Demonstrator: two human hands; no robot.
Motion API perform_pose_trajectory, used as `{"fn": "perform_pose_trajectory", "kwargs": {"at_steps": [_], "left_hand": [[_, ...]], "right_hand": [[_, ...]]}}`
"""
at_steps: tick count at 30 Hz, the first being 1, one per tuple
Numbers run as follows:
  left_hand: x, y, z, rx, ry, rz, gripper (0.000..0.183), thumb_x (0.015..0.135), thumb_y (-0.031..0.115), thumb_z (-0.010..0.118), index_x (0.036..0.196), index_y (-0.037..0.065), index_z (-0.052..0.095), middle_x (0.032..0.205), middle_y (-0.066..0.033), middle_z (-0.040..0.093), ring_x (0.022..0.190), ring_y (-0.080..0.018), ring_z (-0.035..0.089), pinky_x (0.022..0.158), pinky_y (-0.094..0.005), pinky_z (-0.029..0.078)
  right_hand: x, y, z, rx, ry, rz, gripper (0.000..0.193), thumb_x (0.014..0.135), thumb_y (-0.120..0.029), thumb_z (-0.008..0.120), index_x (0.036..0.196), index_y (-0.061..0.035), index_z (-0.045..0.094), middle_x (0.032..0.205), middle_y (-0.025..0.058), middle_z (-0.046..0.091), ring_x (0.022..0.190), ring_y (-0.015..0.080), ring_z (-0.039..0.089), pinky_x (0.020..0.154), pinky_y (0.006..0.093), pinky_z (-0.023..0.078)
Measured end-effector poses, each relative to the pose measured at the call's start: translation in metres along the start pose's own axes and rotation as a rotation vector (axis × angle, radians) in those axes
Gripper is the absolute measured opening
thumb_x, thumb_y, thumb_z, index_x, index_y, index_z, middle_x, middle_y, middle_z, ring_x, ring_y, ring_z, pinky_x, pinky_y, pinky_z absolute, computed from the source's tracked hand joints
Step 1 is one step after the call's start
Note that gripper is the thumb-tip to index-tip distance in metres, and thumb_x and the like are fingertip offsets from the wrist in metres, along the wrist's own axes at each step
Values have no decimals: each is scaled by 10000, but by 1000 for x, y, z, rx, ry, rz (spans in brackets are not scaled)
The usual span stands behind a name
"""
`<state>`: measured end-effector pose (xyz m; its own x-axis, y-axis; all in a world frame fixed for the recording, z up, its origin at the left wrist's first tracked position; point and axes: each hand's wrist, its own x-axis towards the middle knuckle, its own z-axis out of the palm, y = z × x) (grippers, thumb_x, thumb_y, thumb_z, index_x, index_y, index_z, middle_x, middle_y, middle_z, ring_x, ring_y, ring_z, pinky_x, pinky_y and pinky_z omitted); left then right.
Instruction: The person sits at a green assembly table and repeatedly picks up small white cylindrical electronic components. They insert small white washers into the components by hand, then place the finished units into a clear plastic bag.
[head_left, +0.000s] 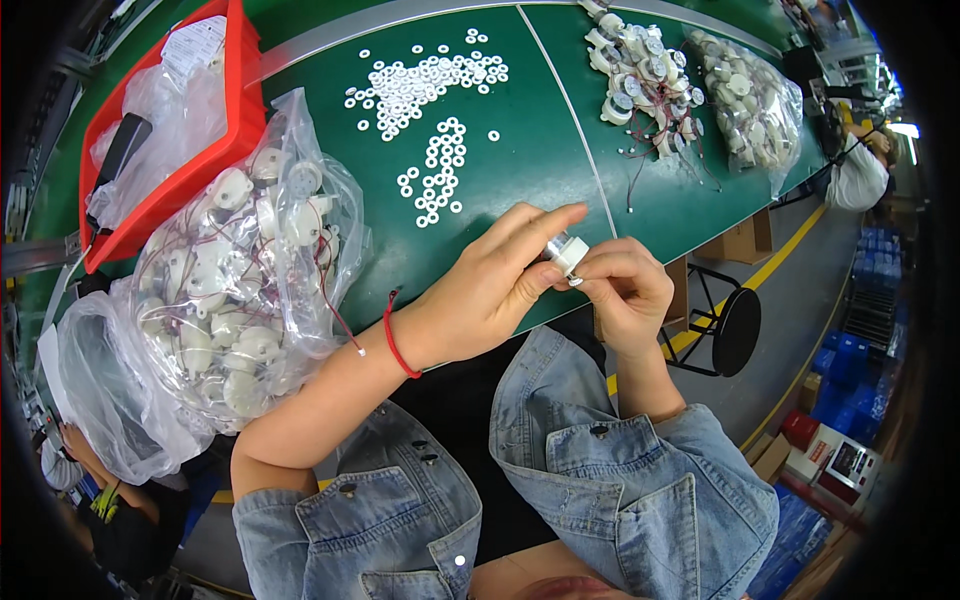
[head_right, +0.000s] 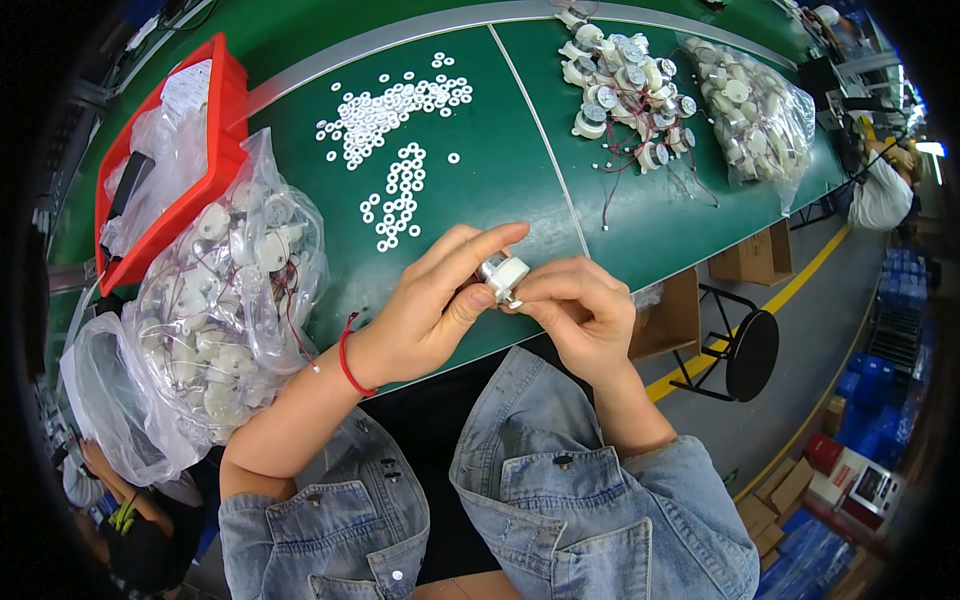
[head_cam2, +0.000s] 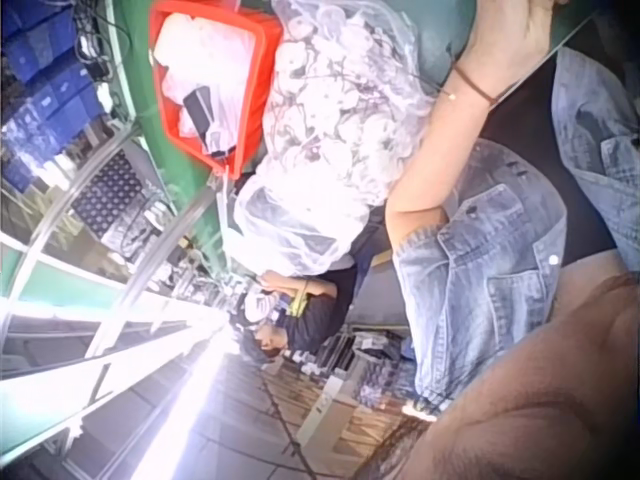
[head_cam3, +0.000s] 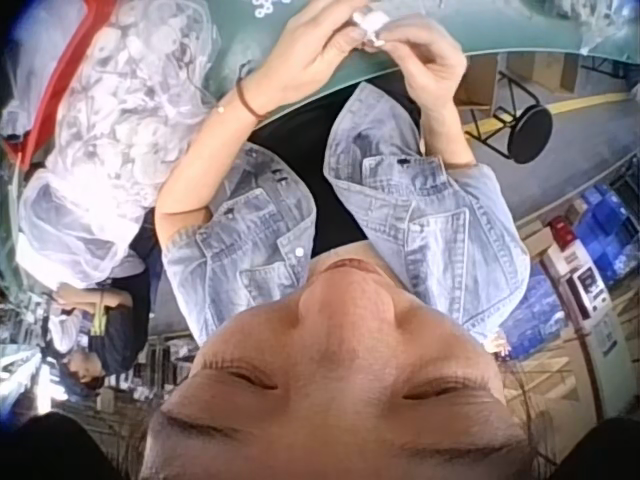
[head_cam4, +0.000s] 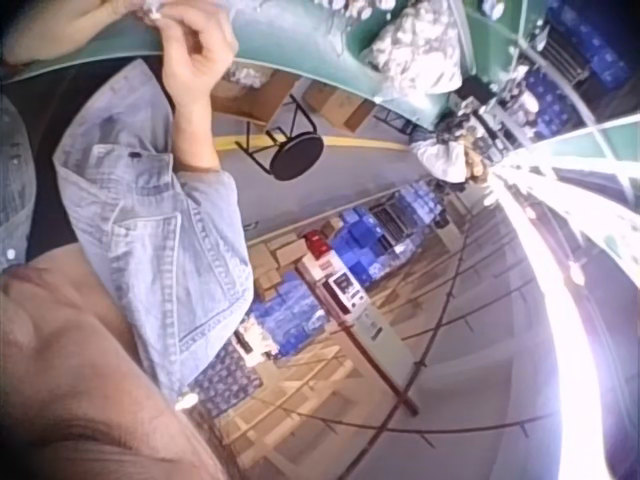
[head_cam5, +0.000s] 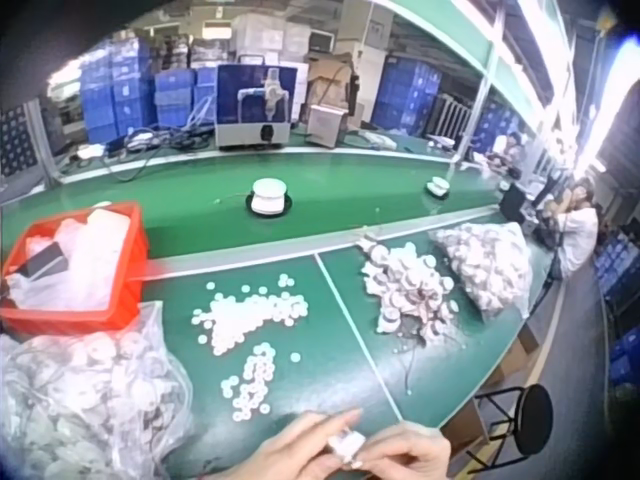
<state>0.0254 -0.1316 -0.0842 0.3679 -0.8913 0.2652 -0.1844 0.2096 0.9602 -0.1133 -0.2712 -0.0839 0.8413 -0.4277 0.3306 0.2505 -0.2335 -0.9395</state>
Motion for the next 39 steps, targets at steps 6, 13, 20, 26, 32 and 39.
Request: {"fn": "perform_pose_trajectory", "kwargs": {"at_steps": [6,13,20,26,32,39], "left_hand": [[-1,-1,-1,63,-3,52,470,977,217,557,1393,16,474,1025,-116,538,841,-199,557,757,-297,481],[-1,0,0,39,8,65,446,938,191,619,1336,9,537,1032,-113,564,841,-198,569,750,-299,492],[0,4,-2,53,30,75,431,849,141,718,1245,11,611,1036,-113,609,840,-191,629,740,-303,521],[0,3,-2,41,44,65,415,815,125,746,1200,16,636,1005,-111,634,820,-186,642,722,-300,535],[1,3,-3,46,33,23,360,867,139,715,1189,6,628,990,-99,634,819,-158,637,714,-283,526],[-5,-2,7,-317,2,-171,273,974,209,601,1144,-5,610,930,-69,649,760,-96,622,666,-243,504]], "right_hand": [[2,-8,-5,-274,-8,-110,142,760,34,756,881,-1,690,839,123,692,731,175,667,614,261,533],[1,-5,-8,-291,-16,-155,136,755,-3,769,871,-22,699,831,115,701,730,183,671,623,267,536],[1,-4,-13,-293,-29,-149,127,757,-15,772,865,-25,706,848,112,698,739,175,666,619,259,524],[1,-4,-14,-250,-69,-94,129,760,-20,775,866,-17,702,860,113,690,739,162,653,632,260,514],[1,-1,-8,45,-77,96,132,826,-23,729,900,38,639,880,135,644,744,187,636,684,299,520],[34,11,-7,155,227,237,107,880,-39,660,913,23,579,827,109,633,722,172,634,669,276,504]]}}
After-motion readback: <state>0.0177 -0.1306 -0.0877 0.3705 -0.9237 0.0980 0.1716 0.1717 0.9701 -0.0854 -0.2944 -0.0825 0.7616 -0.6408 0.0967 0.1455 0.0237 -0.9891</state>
